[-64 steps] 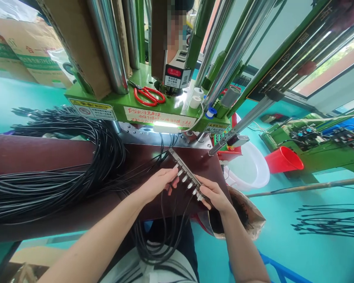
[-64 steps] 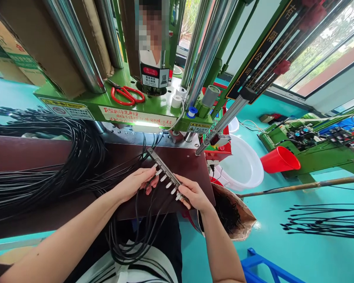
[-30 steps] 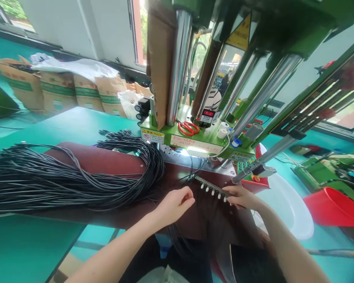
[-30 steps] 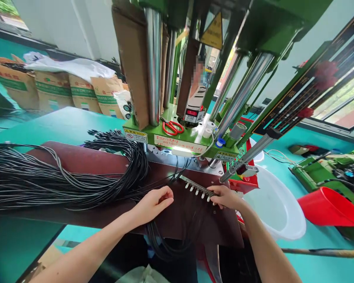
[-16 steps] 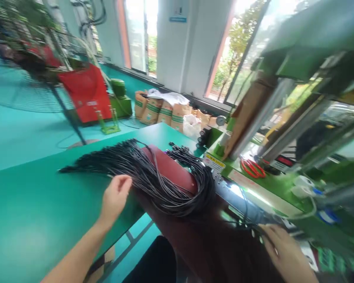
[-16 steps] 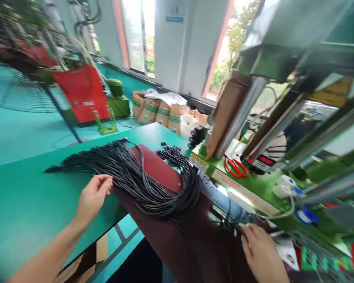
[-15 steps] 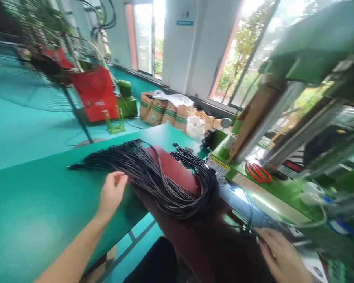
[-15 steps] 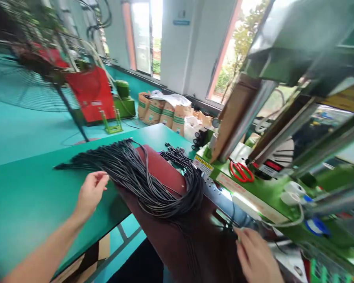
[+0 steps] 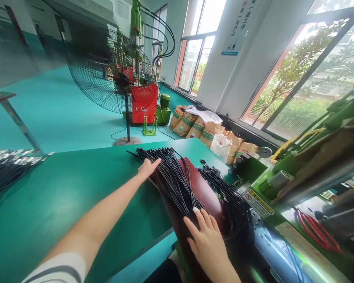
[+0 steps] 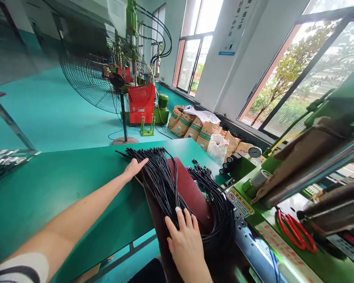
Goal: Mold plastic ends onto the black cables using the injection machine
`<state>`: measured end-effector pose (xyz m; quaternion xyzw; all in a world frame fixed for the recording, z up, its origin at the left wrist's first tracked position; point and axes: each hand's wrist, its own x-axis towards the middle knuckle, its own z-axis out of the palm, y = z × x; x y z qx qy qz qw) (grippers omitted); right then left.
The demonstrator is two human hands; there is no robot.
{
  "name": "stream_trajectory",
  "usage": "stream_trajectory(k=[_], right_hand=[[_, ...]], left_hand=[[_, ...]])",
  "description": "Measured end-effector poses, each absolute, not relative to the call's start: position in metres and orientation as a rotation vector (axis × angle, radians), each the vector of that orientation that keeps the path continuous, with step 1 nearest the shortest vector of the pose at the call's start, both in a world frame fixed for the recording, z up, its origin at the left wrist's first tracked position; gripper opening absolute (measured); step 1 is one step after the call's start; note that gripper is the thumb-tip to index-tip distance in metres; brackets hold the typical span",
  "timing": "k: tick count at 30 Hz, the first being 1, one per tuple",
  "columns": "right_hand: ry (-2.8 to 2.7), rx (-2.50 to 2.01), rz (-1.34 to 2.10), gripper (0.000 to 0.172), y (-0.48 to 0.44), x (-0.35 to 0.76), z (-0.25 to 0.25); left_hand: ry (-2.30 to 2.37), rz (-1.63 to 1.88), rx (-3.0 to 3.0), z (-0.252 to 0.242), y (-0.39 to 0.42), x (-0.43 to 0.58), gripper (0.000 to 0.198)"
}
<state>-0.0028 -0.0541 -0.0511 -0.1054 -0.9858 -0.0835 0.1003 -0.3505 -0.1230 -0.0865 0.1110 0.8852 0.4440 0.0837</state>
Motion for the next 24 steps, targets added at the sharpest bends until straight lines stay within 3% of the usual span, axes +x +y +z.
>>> stream_trajectory(k=[4,9,18,24], right_hand=[[-2.845,-0.313,-0.352,0.052,-0.05,-0.001,-0.061],[-2.792,-0.254,-0.36,0.05,-0.05,0.001,-0.061],[-2.765,-0.239,-0.433,0.046,-0.047,0.001,-0.054],[-2.686,-0.316,-0.483,0.043,-0.035,-0.002,-0.055]], left_hand=[[2.69,1.45,0.239,-0.096,-0.111,-0.342,0.054],[2.75,1.633,0.089,-0.098,-0.109,-0.337,0.036],[2.736,1.452,0.229,-0.065,-0.041,-0.344,0.059],[2.592,1.518,0.432,-0.063,0.03,-0.338,0.053]])
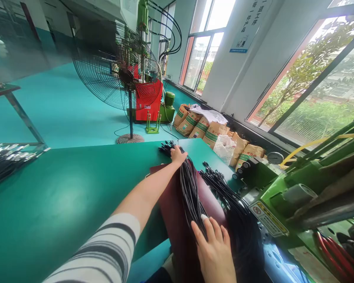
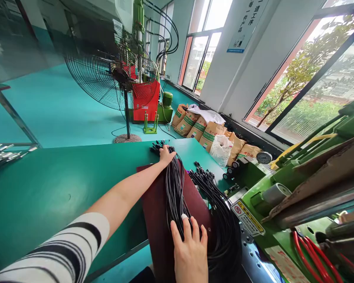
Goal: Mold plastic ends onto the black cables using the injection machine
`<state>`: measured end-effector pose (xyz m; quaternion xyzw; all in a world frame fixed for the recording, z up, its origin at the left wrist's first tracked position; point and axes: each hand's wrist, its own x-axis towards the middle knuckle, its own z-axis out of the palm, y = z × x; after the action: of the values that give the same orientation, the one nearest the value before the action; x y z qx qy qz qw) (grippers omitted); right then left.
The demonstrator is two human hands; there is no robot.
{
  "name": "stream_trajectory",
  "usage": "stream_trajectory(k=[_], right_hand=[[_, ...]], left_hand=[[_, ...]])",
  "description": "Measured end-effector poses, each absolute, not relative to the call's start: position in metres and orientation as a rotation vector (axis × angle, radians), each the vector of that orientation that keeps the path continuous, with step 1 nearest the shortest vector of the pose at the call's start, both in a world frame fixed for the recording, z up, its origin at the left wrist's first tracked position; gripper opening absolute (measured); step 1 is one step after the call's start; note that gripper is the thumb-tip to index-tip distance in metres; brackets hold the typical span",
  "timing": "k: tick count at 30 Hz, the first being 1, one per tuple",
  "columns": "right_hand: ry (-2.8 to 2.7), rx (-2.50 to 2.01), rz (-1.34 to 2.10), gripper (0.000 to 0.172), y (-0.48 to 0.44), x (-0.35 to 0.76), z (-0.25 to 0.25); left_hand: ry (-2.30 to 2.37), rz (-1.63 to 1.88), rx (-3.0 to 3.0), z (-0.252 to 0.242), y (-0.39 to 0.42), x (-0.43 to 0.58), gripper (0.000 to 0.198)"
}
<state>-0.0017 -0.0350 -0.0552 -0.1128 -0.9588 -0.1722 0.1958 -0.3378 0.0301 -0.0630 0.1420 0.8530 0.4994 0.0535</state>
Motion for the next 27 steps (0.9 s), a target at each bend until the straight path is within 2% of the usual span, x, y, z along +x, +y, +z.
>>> stream_trajectory(k=[7,14,20,27], right_hand=[[-2.731,-0.391,-0.491,0.047,-0.036,-0.012,-0.069],[-2.776,-0.41,-0.552,0.058,-0.041,-0.015,-0.067],[-2.721,-0.308,-0.548,0.051,-0.038,-0.017,-0.063],[-2.697,-0.219,-0.625,0.047,-0.039,-0.018,-0.058]], left_hand=[[2.38,1.564,0.786,-0.081,0.078,-0.34,0.034],[2.477,1.714,0.862,-0.075,0.034,-0.307,0.028],[2.574,1.514,1.112,-0.075,-0.102,-0.258,0.032],[2.932,1.196,0.809,-0.039,-0.37,-0.211,0.029]])
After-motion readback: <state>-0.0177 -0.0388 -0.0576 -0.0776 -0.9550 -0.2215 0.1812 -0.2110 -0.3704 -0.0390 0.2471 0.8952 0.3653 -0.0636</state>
